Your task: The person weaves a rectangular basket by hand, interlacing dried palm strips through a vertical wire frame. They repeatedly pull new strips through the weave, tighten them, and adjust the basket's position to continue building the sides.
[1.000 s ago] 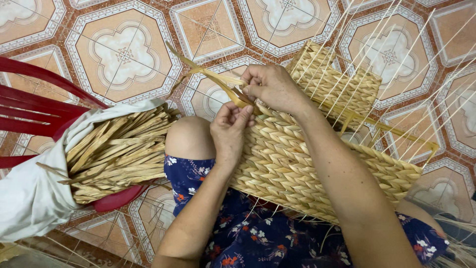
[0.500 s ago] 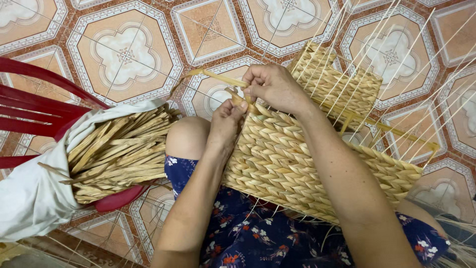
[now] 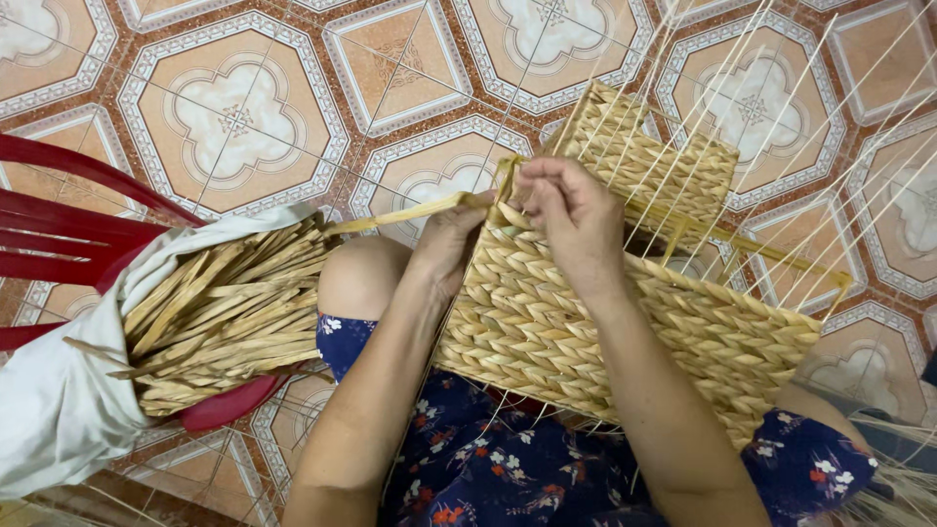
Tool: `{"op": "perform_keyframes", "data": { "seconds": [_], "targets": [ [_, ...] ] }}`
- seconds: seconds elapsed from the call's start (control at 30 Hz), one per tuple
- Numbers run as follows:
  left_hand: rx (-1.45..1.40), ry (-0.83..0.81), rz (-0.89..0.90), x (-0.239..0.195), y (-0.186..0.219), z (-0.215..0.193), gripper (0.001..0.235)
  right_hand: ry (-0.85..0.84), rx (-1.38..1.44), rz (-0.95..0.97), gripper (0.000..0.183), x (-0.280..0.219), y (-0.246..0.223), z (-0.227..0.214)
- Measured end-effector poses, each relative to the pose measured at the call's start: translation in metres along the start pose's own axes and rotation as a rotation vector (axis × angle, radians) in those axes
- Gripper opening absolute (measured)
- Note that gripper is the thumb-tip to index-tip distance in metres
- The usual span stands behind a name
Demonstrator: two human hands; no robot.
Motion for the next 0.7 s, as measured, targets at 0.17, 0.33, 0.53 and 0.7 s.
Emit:
{"op": "perform_keyframes", "data": {
  "seconds": [0.17, 0.33, 0.53, 0.7],
  "targets": [
    [0.164, -0.128, -0.001, -0.023, 0.006, 0.017, 0.012, 0.01, 0.017, 0.159, 0.036, -0.019, 0.02, 0.004],
    [0.197, -0.099, -0.082, -0.014, 0.0, 0.013, 0.013, 0.109, 0.051, 0.145, 0.039, -0.026, 0.018, 0.004],
    [0.177, -0.063, -0.018, 0.001, 0.001, 0.001, 0.017, 0.14, 0.079, 0.153, 0.04, -0.03, 0.026, 0.002],
    [0.21, -0.11, -0.04, 0.002, 0.0, -0.001, 0.014, 0.028, 0.091, 0.247, 0.048, -0.016, 0.03, 0.005]
  ]
}}
Point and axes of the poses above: each hand's wrist, its own x-axis towards the middle knuckle, its own z-axis out of the palm, y = z × x, the point moved 9 cm from there along x, towards the middle knuckle, and after that the axes turned 8 degrees about -z, right-handed, at the moved point
